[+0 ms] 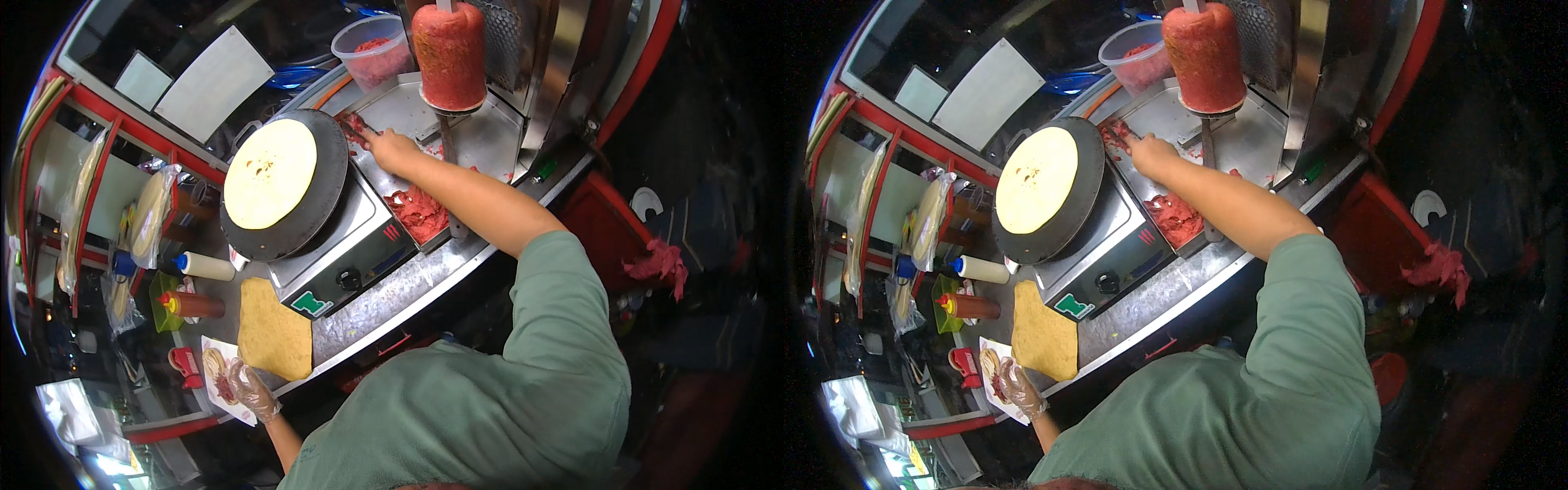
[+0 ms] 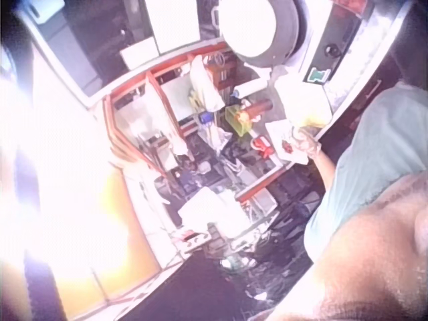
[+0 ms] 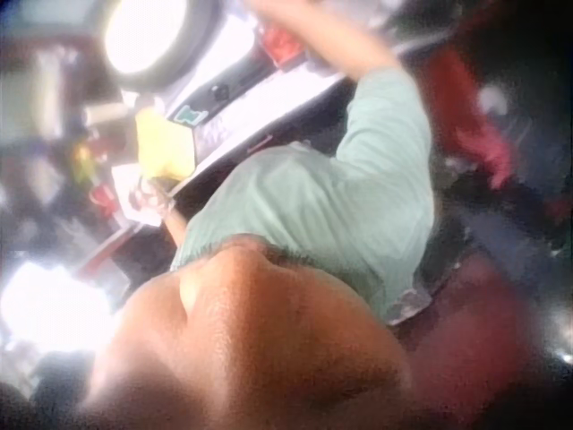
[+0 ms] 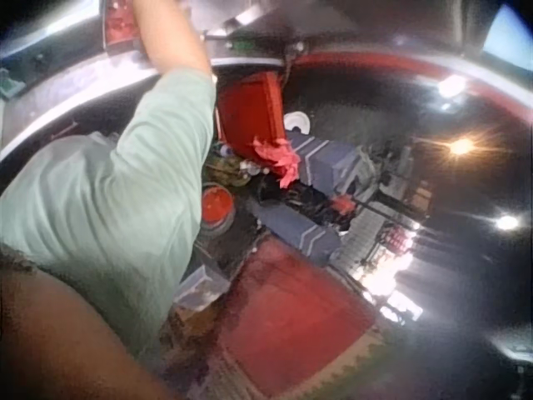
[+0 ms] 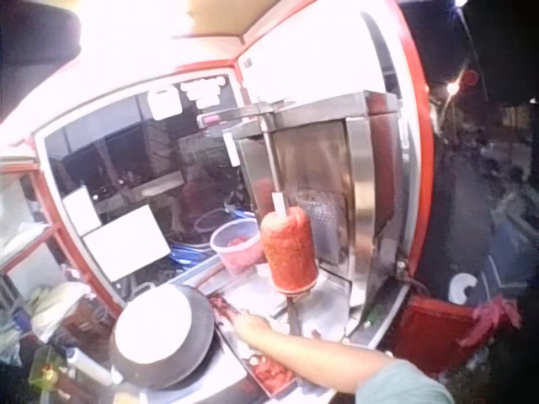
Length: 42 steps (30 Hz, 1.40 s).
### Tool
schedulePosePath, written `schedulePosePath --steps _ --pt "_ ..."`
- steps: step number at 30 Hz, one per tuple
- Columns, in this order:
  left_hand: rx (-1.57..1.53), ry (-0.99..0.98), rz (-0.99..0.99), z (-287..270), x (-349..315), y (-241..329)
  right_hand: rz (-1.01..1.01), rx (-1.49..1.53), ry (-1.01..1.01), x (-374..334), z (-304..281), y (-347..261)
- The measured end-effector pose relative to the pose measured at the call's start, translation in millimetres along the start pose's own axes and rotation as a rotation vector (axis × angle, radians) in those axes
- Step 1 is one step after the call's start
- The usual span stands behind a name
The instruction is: The person assembles kebab wraps by placing flatbread on a griddle, adding sliced meat, sauces, and condiments, then folding and wrapping each unit in paper. The process is repeated multiple times with consistent handling of ingredients and packaging.
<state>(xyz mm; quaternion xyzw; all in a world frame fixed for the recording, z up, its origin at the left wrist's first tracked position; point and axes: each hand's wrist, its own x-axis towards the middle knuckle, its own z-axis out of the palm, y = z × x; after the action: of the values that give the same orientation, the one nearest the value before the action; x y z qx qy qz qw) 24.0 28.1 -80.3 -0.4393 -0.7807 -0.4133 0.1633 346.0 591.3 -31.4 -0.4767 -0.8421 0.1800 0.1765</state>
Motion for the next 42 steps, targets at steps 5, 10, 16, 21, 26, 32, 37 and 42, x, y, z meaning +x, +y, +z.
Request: schedulePosePath --steps 5,10,16,21,26,32,37,42 --pt "0.011 -0.013 -0.035 -7 -1 5 -0.073 -0.071 0.077 -6 3 9" --pt "0.028 0.022 -0.151 -13 -20 19 -0.019 0.123 -0.023 -45 -31 14" --pt "0.054 -0.028 -0.162 -7 -12 22 0.057 0.063 -0.107 -65 -21 9" --pt "-0.007 0.005 -0.062 5 8 10 -0.103 -0.144 -0.051 -80 -6 -16" --pt "0.142 -0.014 0.041 -16 14 29 -0.07 0.03 -0.029 -58 -17 3" --pt "0.218 0.203 -0.257 -84 -47 -38 -0.157 0.192 0.17 -63 -87 -16" --pt "0.114 0.327 -0.384 -136 -57 -115 -0.15 0.33 -0.175 -105 -88 -176" --pt "0.002 0.081 -0.356 -147 -27 -136 -0.572 0.304 -0.43 -184 59 -364"
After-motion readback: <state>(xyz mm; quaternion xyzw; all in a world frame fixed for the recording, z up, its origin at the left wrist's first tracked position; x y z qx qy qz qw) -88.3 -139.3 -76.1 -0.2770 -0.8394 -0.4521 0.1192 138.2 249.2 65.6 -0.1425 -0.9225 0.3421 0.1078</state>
